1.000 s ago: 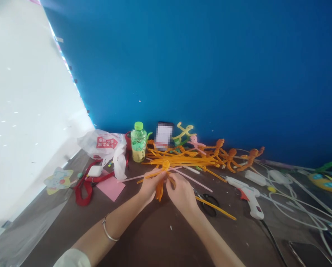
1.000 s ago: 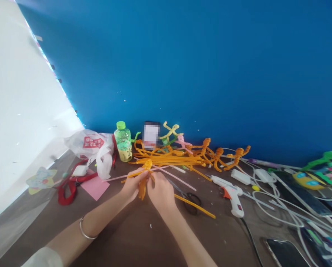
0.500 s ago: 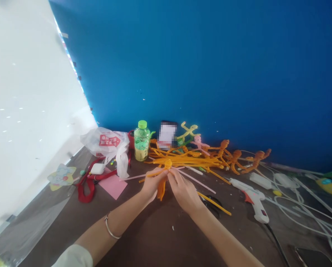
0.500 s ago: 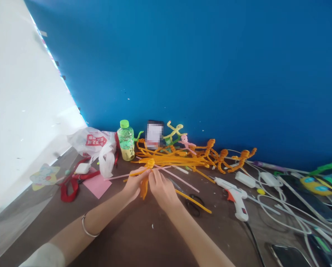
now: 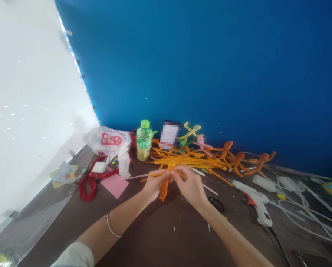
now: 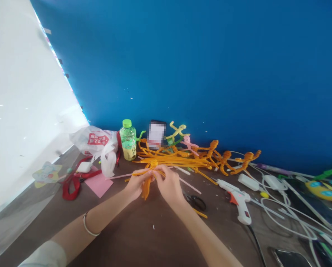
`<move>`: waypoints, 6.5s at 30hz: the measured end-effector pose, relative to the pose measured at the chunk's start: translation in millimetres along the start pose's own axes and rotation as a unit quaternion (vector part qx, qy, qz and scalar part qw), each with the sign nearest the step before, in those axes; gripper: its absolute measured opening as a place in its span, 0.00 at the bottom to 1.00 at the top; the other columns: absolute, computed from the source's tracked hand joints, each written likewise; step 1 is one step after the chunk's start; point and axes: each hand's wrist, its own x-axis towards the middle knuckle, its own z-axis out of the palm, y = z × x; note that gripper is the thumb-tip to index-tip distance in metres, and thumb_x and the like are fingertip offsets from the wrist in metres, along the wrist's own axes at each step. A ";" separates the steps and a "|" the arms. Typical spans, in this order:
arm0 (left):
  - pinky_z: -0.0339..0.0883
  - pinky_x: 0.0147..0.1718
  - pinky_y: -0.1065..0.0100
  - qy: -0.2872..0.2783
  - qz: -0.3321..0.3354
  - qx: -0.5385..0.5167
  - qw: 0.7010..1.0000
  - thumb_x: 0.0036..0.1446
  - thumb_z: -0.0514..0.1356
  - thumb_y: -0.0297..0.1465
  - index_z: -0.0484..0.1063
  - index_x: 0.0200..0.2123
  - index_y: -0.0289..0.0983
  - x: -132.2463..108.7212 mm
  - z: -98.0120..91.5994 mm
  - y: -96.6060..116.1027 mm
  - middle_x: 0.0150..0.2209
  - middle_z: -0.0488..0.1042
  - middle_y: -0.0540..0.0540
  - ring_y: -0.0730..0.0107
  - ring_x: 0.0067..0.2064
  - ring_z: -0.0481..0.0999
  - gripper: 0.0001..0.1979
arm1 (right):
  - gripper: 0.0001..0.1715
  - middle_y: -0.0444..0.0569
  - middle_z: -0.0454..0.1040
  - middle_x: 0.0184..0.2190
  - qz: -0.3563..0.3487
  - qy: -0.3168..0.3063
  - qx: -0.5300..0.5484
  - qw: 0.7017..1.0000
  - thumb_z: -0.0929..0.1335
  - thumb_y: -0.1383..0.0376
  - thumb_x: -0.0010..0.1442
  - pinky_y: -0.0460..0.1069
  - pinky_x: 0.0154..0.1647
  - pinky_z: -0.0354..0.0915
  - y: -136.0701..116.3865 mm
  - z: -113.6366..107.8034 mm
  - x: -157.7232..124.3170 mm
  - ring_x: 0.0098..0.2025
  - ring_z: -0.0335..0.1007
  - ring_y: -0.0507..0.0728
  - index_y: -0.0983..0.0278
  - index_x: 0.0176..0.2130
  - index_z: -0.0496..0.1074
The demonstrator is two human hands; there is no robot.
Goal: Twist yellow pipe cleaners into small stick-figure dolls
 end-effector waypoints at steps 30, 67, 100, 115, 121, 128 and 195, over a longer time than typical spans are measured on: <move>0.64 0.29 0.77 -0.030 -0.129 -0.138 0.981 0.46 0.63 0.26 0.74 0.31 0.30 1.5 -3.8 -3.3 0.26 0.71 0.48 0.80 0.26 0.69 0.06 | 0.05 0.47 0.76 0.31 -0.196 0.127 -0.178 0.956 0.66 0.67 0.55 0.45 0.36 0.65 17.7 5.3 -14.4 0.35 0.72 0.53 0.62 0.33 0.73; 0.66 0.35 0.68 0.071 0.084 0.135 0.985 0.43 0.65 0.34 0.78 0.31 0.34 1.7 -0.5 -3.3 0.31 0.77 0.44 0.67 0.33 0.74 0.11 | 0.16 0.55 0.73 0.38 -0.263 -0.004 -0.332 0.906 0.56 0.73 0.60 0.49 0.38 0.67 17.3 9.3 -18.5 0.42 0.70 0.58 0.66 0.40 0.70; 0.63 0.27 0.78 -0.037 -0.155 -0.133 0.978 0.43 0.65 0.25 0.73 0.32 0.30 6.2 -7.3 3.3 0.28 0.70 0.47 0.80 0.28 0.70 0.09 | 0.14 0.50 0.75 0.32 0.089 0.027 0.235 0.968 0.70 0.56 0.47 0.50 0.29 0.67 29.6 7.8 -7.4 0.30 0.70 0.55 0.63 0.30 0.75; 0.62 0.24 0.81 -0.017 -0.212 -0.190 0.958 0.47 0.62 0.23 0.72 0.31 0.31 5.6 -6.1 0.3 0.27 0.69 0.49 0.84 0.25 0.67 0.05 | 0.14 0.52 0.73 0.40 -0.204 0.067 -0.070 0.974 0.61 0.68 0.59 0.54 0.46 0.67 37.2 6.9 -20.0 0.44 0.69 0.57 0.59 0.43 0.71; 0.65 0.27 0.81 -0.014 -0.210 -0.206 0.956 0.48 0.62 0.23 0.72 0.32 0.30 4.8 -5.3 -2.6 0.27 0.70 0.48 0.83 0.26 0.69 0.05 | 0.19 0.51 0.72 0.41 -0.244 0.080 -0.160 0.953 0.63 0.70 0.58 0.51 0.46 0.68 42.1 9.8 -26.7 0.46 0.68 0.57 0.59 0.49 0.67; 0.64 0.27 0.81 -0.023 -0.191 -0.209 0.959 0.46 0.63 0.24 0.73 0.33 0.30 4.8 -6.6 -6.2 0.29 0.72 0.48 0.82 0.28 0.70 0.08 | 0.21 0.53 0.71 0.43 -0.246 0.080 -0.163 0.952 0.63 0.72 0.57 0.51 0.46 0.67 44.2 14.5 -28.4 0.46 0.68 0.57 0.61 0.51 0.65; 0.64 0.27 0.75 0.031 0.004 -0.030 0.999 0.40 0.67 0.34 0.73 0.29 0.35 6.0 -3.8 -5.6 0.26 0.72 0.50 0.80 0.25 0.69 0.12 | 0.18 0.46 0.73 0.25 0.276 0.084 0.364 0.886 0.71 0.56 0.46 0.46 0.21 0.63 19.2 36.4 -18.6 0.23 0.65 0.51 0.65 0.35 0.73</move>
